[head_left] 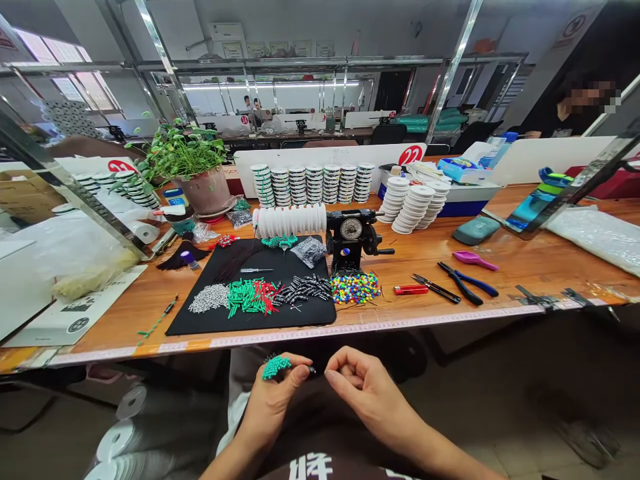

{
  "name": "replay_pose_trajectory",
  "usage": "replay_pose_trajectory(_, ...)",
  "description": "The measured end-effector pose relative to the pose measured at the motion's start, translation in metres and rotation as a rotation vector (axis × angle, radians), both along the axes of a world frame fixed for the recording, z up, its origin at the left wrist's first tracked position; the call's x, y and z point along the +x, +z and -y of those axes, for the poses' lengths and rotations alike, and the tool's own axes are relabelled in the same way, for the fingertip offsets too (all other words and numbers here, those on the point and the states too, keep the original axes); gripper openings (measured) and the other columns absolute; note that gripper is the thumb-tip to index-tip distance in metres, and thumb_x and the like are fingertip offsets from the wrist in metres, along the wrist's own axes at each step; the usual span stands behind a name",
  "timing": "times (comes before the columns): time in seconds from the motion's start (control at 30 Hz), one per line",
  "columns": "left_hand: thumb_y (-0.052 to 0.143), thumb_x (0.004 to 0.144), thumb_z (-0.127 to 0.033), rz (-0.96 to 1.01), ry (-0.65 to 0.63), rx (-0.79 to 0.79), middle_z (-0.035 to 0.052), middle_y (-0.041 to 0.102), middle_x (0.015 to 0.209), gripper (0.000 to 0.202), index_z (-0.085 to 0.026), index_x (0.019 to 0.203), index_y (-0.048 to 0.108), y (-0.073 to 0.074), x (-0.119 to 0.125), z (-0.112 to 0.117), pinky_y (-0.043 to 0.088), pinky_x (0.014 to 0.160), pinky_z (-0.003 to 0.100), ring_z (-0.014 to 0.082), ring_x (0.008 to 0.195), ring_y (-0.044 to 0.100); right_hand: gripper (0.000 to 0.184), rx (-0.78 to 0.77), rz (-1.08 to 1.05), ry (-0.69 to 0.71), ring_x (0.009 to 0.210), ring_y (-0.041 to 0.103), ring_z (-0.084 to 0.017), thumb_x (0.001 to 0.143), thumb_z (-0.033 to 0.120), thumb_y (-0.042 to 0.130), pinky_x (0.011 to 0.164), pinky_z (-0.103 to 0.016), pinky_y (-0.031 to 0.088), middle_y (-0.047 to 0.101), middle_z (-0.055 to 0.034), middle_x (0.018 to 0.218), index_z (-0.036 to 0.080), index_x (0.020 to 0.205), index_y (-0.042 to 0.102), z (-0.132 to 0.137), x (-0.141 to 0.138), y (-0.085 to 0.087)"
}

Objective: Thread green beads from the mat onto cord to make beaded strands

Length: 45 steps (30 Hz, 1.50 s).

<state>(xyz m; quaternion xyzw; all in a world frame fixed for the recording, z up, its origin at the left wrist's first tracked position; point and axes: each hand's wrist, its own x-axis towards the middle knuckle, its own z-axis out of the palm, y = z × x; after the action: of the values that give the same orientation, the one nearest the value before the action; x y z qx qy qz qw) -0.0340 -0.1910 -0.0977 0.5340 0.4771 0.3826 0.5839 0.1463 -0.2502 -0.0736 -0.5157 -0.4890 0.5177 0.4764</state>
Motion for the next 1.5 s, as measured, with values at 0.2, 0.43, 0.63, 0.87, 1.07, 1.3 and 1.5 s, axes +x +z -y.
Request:
replay_pose_trajectory(0.2,0.082,0.062,-0.065,0.058,0.012,-0.126,-0.006,0.042,0.049,0.05,-0.018,0.078,0.076,0.001,0.002,0.004,0.025,0.047,0.022,0.0102,0.048,0.032,0.019,0.243,0.334,-0.189,0.062,0.044,-0.016,0.094,0.032,0.06,0.061,-0.028,0.033,0.042,0.0039,0.058,0.02,0.082,0.069,0.006,-0.001,-0.006)
replay_pose_trajectory(0.43,0.084,0.06,-0.063,0.046,0.056,-0.076,-0.002,0.053,0.055,0.048,-0.018,0.076,0.078,0.002,0.004,0.005,0.03,0.049,0.024,0.0121,0.052,0.039,0.014,0.177,0.267,-0.007,0.061,0.047,-0.014,0.092,0.022,0.057,0.056,-0.026,0.035,0.055,0.0017,0.07,0.02,0.079,0.062,0.001,0.01,0.021)
replay_pose_trajectory(0.63,0.087,0.058,-0.061,0.12,0.031,-0.167,-0.0066,0.043,0.05,0.048,-0.018,0.076,0.076,0.002,0.004,0.005,0.024,0.048,0.022,0.0095,0.051,0.029,0.012,0.019,0.094,0.001,0.051,0.021,-0.01,0.086,0.027,0.061,0.048,-0.026,0.016,0.028,0.0099,0.055,0.017,0.079,0.063,0.0,-0.002,0.004)
replay_pose_trajectory(0.87,0.086,0.061,-0.058,0.114,0.033,-0.132,-0.0036,0.052,0.056,0.043,-0.019,0.076,0.078,-0.003,0.003,0.006,0.028,0.051,0.023,0.0112,0.055,0.035,0.017,-0.04,0.065,-0.01,0.051,0.02,-0.01,0.08,0.031,0.063,0.048,-0.026,0.015,0.025,0.0109,0.053,0.018,0.071,0.057,-0.001,-0.004,0.002)
replay_pose_trajectory(1.07,0.084,0.066,-0.055,0.038,-0.002,-0.062,-0.0003,0.062,0.065,0.036,-0.02,0.076,0.079,-0.003,0.001,0.005,0.037,0.061,0.023,0.0137,0.062,0.046,0.014,-0.001,0.19,-0.055,0.051,0.025,-0.01,0.08,0.028,0.059,0.049,-0.026,0.019,0.029,0.0098,0.053,0.018,0.07,0.058,0.001,-0.007,0.003)
replay_pose_trajectory(1.3,0.083,0.068,-0.054,0.005,-0.02,-0.052,-0.0033,0.053,0.055,0.035,-0.02,0.076,0.078,-0.008,0.0,0.004,0.033,0.055,0.023,0.0117,0.054,0.037,0.011,0.05,0.296,-0.08,0.049,0.026,-0.009,0.079,0.023,0.059,0.048,-0.025,0.019,0.028,0.0104,0.052,0.018,0.069,0.059,0.001,-0.007,0.0)
replay_pose_trajectory(1.5,0.084,0.067,-0.052,0.032,-0.023,-0.089,-0.0037,0.053,0.055,0.035,-0.019,0.076,0.078,-0.006,0.001,0.006,0.032,0.054,0.022,0.0111,0.054,0.038,0.009,0.078,0.348,-0.087,0.048,0.029,-0.009,0.078,0.018,0.06,0.048,-0.024,0.02,0.03,0.0103,0.051,0.017,0.068,0.061,0.0,-0.009,0.0)
